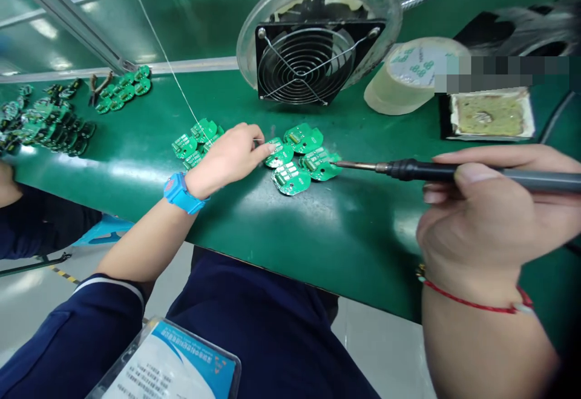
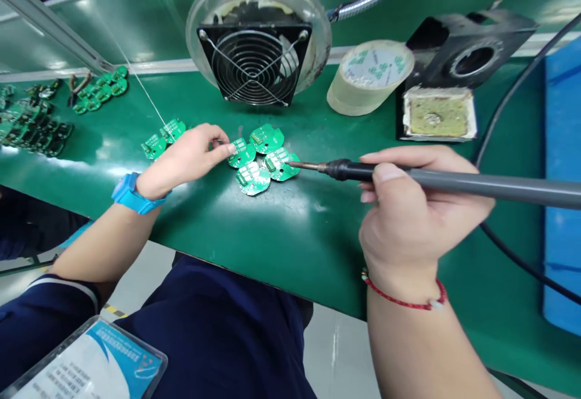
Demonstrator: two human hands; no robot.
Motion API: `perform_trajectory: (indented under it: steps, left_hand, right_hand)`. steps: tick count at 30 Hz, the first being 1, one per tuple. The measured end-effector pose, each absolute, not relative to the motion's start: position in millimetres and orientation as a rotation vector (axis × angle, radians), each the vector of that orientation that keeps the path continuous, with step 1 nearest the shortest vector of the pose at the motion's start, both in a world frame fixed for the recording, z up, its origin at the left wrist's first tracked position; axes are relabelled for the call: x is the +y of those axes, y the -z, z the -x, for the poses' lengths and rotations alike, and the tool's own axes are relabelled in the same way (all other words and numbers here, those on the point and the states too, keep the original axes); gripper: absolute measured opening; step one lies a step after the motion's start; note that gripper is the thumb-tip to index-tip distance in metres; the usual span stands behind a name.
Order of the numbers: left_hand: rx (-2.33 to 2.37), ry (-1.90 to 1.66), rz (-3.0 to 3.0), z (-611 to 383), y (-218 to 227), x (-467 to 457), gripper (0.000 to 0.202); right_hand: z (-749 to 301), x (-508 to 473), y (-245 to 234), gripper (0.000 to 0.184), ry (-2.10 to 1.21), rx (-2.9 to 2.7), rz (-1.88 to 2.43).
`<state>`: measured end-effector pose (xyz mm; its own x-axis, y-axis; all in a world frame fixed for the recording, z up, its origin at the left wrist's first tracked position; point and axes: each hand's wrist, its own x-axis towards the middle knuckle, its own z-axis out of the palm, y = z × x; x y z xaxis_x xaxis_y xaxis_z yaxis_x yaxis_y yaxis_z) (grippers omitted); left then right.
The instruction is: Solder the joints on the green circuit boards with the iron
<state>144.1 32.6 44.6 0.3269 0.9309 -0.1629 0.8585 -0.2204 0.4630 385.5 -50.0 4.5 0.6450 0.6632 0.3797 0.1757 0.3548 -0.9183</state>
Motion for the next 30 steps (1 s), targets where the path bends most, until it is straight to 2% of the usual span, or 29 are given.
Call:
perform_trajectory:
  steps: [4,9,15,20,24,30]
  left_hand:
    - [1.591,-0.202,-2.018,-148,-39,31,0.016]
    - [1.539,-0.523,-1.765,-153,-36,25,0.021]
    - [1.435,-0.723,-1.313,-131,-51,25,0.012]
    - [1.63,-0.864,-1.273,-65,-68,26,0.007]
    - [1.775,-0.922,-1.278,-28,-59,21,0.004]
    - [1.938,-1.032,-1.391,-15,-37,27,0.016]
  right_hand:
    - [-386,-49,-8,0.014,-0.356,-0.829,1.216]
    - [-389,-44,-11,0.015,-0.381,-0.736,1.165]
    - [-394,-36,-13,0.012,-0.385,-0.62,1.114]
    - [-392,-34,-11,0.012,-0.397,-0.629,1.147]
    - [-392,-31,-7,0.012,-0.38,-0.645,1.165]
    - [-390,-33,-4,0.01,-0.427,-0.717,1.149]
